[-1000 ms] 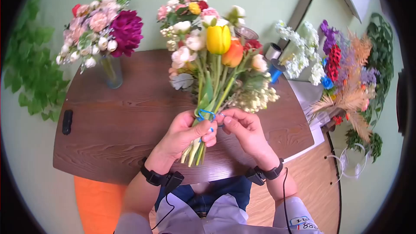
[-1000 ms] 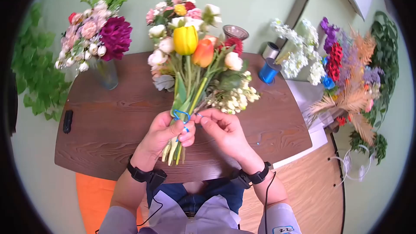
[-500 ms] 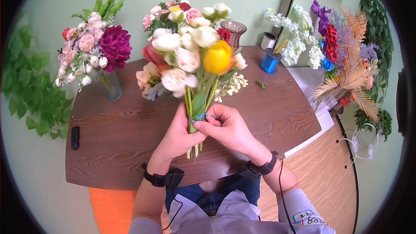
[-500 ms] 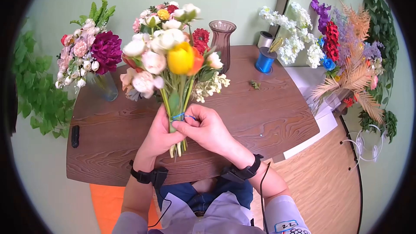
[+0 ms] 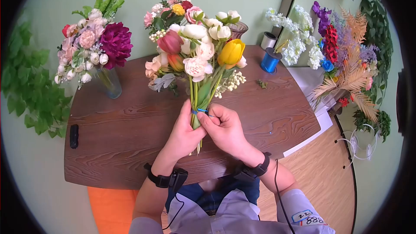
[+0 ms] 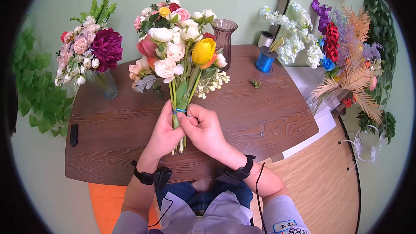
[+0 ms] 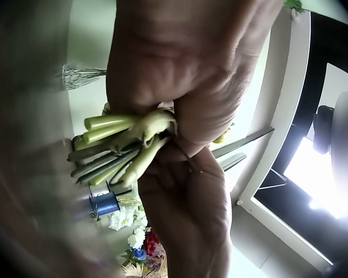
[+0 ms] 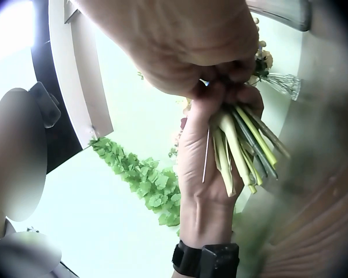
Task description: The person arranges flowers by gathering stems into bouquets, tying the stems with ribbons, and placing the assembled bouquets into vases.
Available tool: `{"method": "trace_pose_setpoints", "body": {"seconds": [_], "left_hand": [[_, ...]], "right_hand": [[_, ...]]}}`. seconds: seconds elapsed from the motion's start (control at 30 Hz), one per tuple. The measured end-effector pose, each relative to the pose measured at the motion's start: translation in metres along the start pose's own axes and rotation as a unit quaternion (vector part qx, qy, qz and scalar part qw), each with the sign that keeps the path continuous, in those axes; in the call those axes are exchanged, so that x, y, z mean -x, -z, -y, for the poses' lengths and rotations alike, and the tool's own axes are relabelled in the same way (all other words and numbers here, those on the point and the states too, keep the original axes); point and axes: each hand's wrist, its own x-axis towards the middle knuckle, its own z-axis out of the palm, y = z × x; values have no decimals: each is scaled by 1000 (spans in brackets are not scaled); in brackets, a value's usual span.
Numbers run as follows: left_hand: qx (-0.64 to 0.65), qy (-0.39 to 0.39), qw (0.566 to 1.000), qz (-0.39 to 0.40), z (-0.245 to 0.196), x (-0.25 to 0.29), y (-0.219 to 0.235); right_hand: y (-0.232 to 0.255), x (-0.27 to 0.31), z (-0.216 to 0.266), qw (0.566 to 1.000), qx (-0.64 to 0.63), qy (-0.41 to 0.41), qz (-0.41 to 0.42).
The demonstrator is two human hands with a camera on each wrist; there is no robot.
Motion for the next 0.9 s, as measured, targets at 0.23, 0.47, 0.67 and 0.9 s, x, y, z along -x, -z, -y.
{"method": "trace_pose_setpoints", "body": {"seconds": [0.23,0.47,0.67,0.9], "left_hand": [[2,-5,1000,-29,-2,0,15],[-35,-7,998,-58,5,-3,21],[-112,-23,990,-82,9,-4,10],[-53,-7,995,-82,27,-3,14]], "right_hand": [[16,-5,-1,996,86,5,24],[24,6,26,962,228,149,33],[12,16,60,947,280,134,87],[-32,6,50,922,338,181,61]]}}
